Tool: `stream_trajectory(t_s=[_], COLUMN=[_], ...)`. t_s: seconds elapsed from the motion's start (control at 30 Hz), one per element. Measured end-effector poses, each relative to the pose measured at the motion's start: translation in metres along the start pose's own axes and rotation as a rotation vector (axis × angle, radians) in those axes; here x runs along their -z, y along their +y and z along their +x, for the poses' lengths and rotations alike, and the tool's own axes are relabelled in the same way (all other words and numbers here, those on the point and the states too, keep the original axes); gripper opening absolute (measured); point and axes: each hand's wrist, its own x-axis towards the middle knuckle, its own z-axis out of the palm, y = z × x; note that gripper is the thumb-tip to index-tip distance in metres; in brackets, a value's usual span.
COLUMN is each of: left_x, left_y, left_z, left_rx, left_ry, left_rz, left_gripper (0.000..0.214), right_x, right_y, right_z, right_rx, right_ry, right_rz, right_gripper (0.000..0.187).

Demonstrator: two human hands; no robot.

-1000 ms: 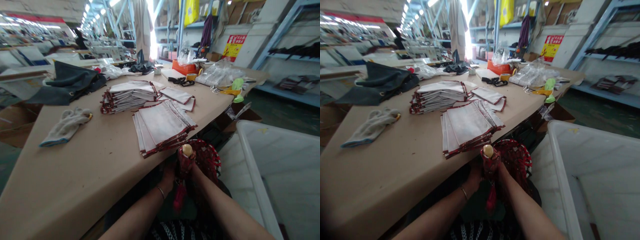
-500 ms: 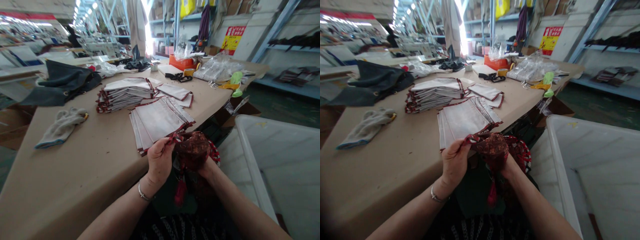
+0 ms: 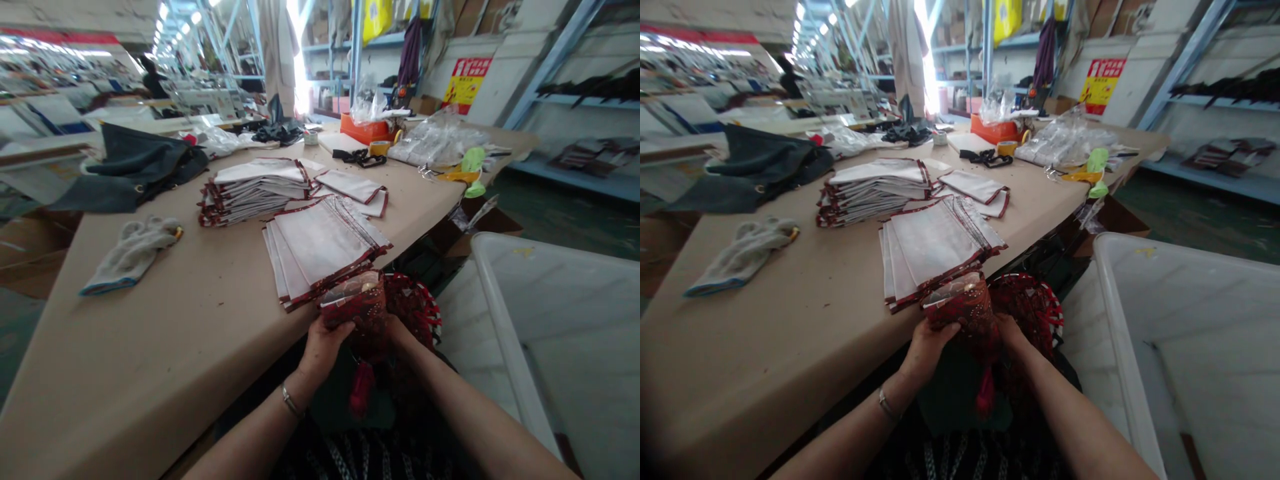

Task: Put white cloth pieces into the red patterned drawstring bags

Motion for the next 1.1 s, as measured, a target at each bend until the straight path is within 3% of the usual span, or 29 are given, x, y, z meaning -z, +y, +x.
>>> stream_trajectory(t_s=[0.07, 0.17, 0.23, 0.3, 0.4, 0.5, 0.6, 0.7, 0.8, 0.87, 0.97, 1.07, 1.1], left_x=[0.003, 0.003, -0.003, -0.011, -0.015, 0.000, 0.023, 0.036, 0.037, 0.034, 0.030, 0.027, 0.025], left_y=[0.012, 0.048, 0.083, 0.120, 0.165, 0.175, 0.152, 0.121, 0.104, 0.101, 0.103, 0.108, 0.109], left_z=[0.000, -0.004, -0.005, 0.000, 0.018, 0.037, 0.044, 0.040, 0.038, 0.041, 0.046, 0.046, 0.045], left_rx=[-0.070, -0.269, -0.391, -0.482, -0.648, -0.771, -0.777, -0.772, -0.757, -0.743, -0.731, -0.764, -0.786], left_ry=[0.021, -0.117, -0.256, -0.301, -0.224, -0.114, -0.067, -0.168, -0.214, -0.188, -0.187, -0.202, -0.199], left_rz=[0.083, 0.260, 0.379, 0.430, 0.394, 0.489, 0.860, 1.241, 1.460, 1.555, 1.675, 1.745, 1.758], left_gripper=[0.023, 0.020, 0.017, 0.015, 0.017, 0.022, 0.017, 0.014, 0.012, 0.011, 0.018, 0.015, 0.015], right_x=[0.002, 0.000, -0.008, -0.019, -0.028, -0.012, 0.026, 0.066, 0.097, 0.106, 0.096, 0.053, 0.033], right_y=[-0.014, -0.046, -0.077, -0.113, -0.170, -0.203, -0.186, -0.118, -0.042, -0.014, -0.026, -0.086, -0.109], right_z=[-0.006, -0.016, -0.023, -0.029, -0.040, -0.055, -0.062, -0.053, -0.032, -0.019, -0.012, -0.022, -0.027], right_rx=[0.068, 0.225, 0.311, 0.368, 0.525, 0.612, 0.416, 0.225, 0.180, 0.186, 0.324, 0.619, 0.763], right_ry=[0.012, -0.097, -0.254, -0.332, -0.141, 0.136, 0.276, 0.324, 0.351, 0.420, 0.486, 0.465, 0.403], right_rz=[-0.023, -0.012, 0.003, 0.031, 0.145, 0.190, 0.078, -0.153, -0.462, -0.643, -0.694, -0.731, -0.802], right_gripper=[0.034, 0.057, 0.057, 0.044, 0.027, 0.023, 0.027, 0.033, 0.037, 0.042, 0.051, 0.040, 0.032])
